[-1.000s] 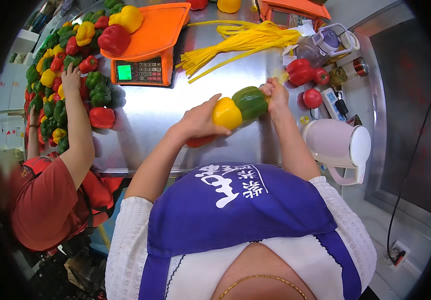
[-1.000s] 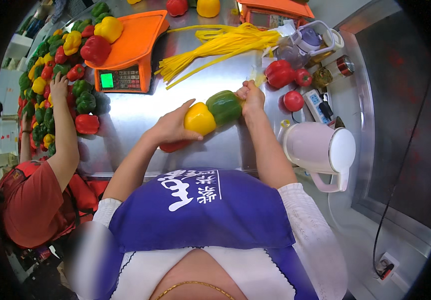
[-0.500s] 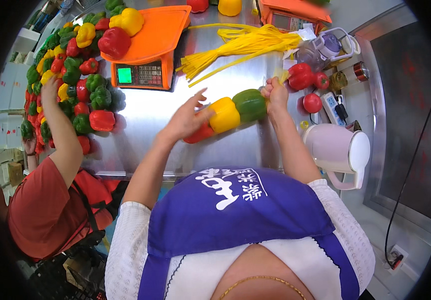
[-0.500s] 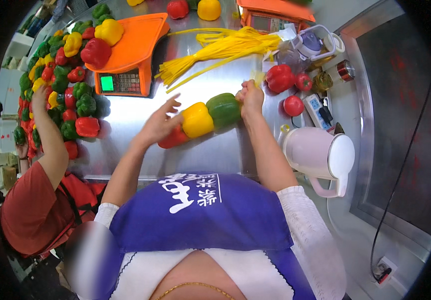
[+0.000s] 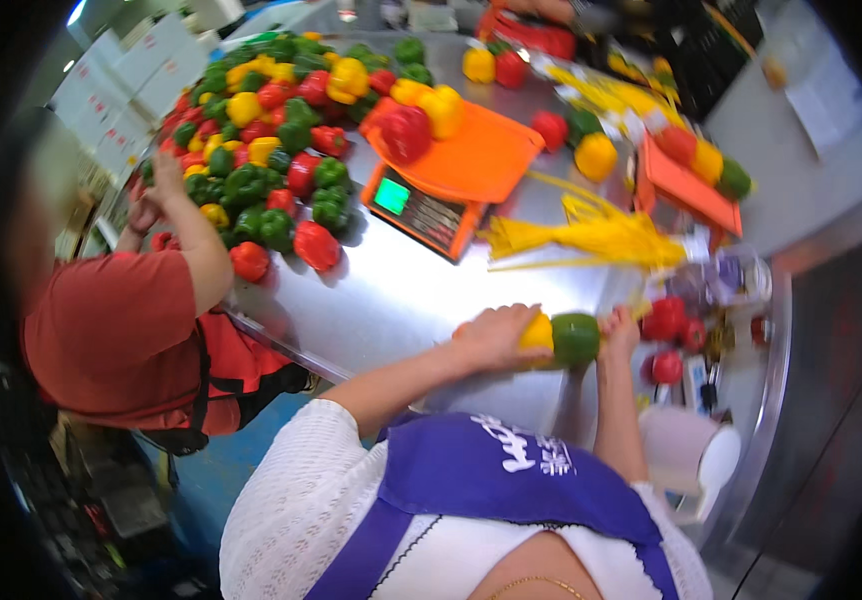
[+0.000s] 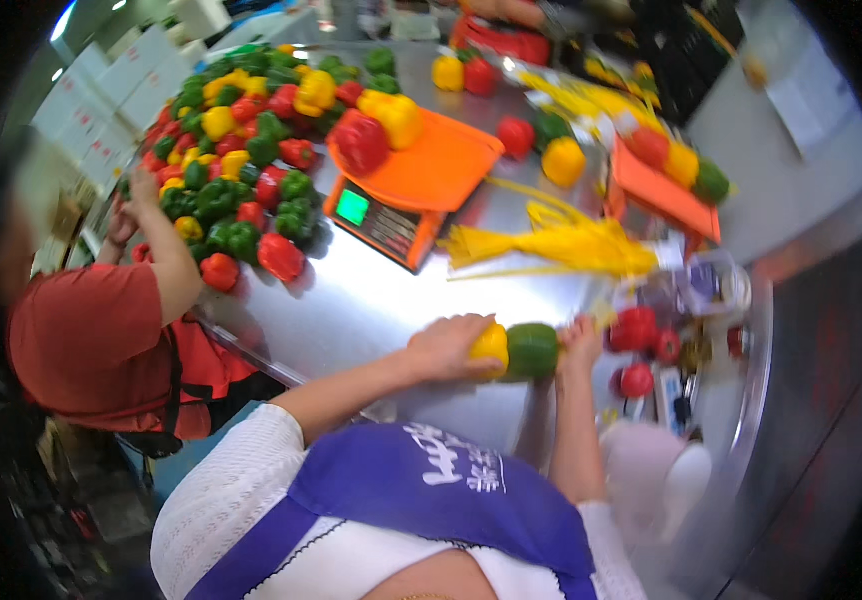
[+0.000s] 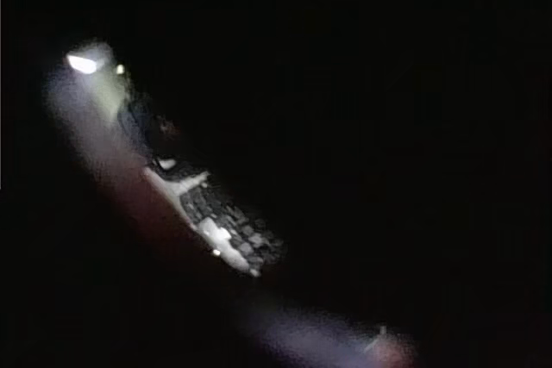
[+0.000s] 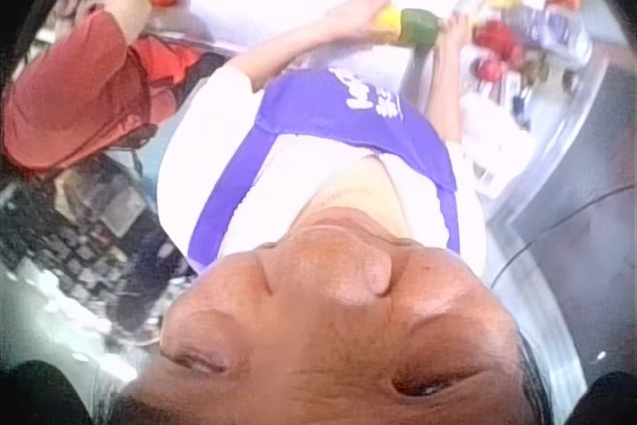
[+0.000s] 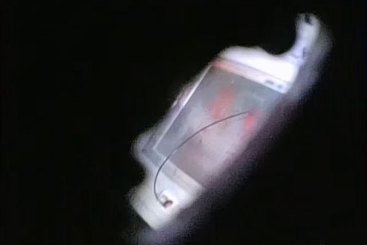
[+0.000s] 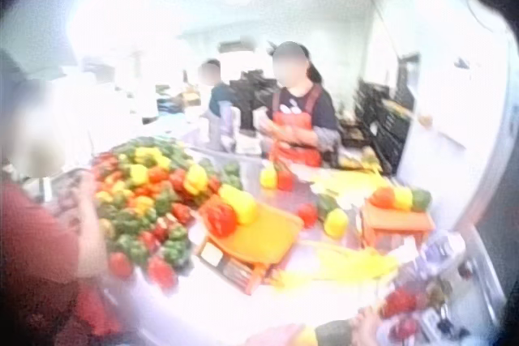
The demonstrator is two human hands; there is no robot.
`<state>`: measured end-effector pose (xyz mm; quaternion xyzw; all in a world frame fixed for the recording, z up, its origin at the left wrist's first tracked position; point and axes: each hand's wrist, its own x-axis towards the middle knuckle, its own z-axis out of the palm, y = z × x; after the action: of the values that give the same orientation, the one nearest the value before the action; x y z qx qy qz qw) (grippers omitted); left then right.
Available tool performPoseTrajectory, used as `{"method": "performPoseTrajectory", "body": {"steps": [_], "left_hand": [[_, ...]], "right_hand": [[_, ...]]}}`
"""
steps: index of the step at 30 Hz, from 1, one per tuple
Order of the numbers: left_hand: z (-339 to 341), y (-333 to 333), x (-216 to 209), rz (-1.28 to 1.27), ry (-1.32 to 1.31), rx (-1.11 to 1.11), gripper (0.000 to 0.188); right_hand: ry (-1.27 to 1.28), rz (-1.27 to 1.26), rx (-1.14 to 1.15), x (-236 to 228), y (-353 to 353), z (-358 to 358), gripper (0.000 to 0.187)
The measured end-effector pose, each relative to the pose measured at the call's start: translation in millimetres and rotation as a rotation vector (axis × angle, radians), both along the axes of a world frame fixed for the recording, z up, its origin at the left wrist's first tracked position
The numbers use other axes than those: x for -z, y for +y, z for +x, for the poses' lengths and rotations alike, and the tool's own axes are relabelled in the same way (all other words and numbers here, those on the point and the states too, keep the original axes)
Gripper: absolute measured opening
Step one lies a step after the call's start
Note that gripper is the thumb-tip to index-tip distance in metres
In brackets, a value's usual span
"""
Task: The person assembles colorful bell peppers into decorative skeins by threading them onto yellow plastic strings. They pick up peppers, thread them onto the string, and tie the ends to secure the arrangement.
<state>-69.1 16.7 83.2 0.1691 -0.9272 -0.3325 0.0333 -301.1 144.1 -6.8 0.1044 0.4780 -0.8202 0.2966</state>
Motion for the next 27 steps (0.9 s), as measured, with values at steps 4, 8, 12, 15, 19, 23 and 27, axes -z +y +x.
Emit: {"method": "performPoseTrajectory", "body": {"steps": [4, 8, 12, 15, 19, 23, 27], "left_hand": [[-29, 19, -17, 0.052, 0.446, 0.006, 0.091], [-32, 11, -108, 0.173, 0.473, 0.151, 0.106], [-19, 6, -153, 0.184, 0.329, 0.262, 0.119], [-13, 9, -153, 0.290, 0.427, 0.294, 0.120], [-6, 9, -160, 0.296, 0.354, 0.270, 0.106], [-13, 9, -127, 0.266, 0.573, 0.238, 0.062], [-20, 8, -103, 0.285, 0.675, 0.260, 0.028]], "right_hand": [[0.161, -0.104, -0.107, -90, -16, 44, 0.030], [0.501, -0.324, -0.374, -175, -19, 82, 0.030], [0.663, -0.326, -0.441, -219, -12, 105, 0.029], [0.850, -0.281, -0.475, -221, -7, 113, 0.029], [1.323, -0.084, -0.472, -228, 2, 120, 0.021], [1.825, 0.100, -0.372, -241, -1, 121, 0.006], [1.777, 0.130, -0.435, -240, -2, 116, 0.007]]}}
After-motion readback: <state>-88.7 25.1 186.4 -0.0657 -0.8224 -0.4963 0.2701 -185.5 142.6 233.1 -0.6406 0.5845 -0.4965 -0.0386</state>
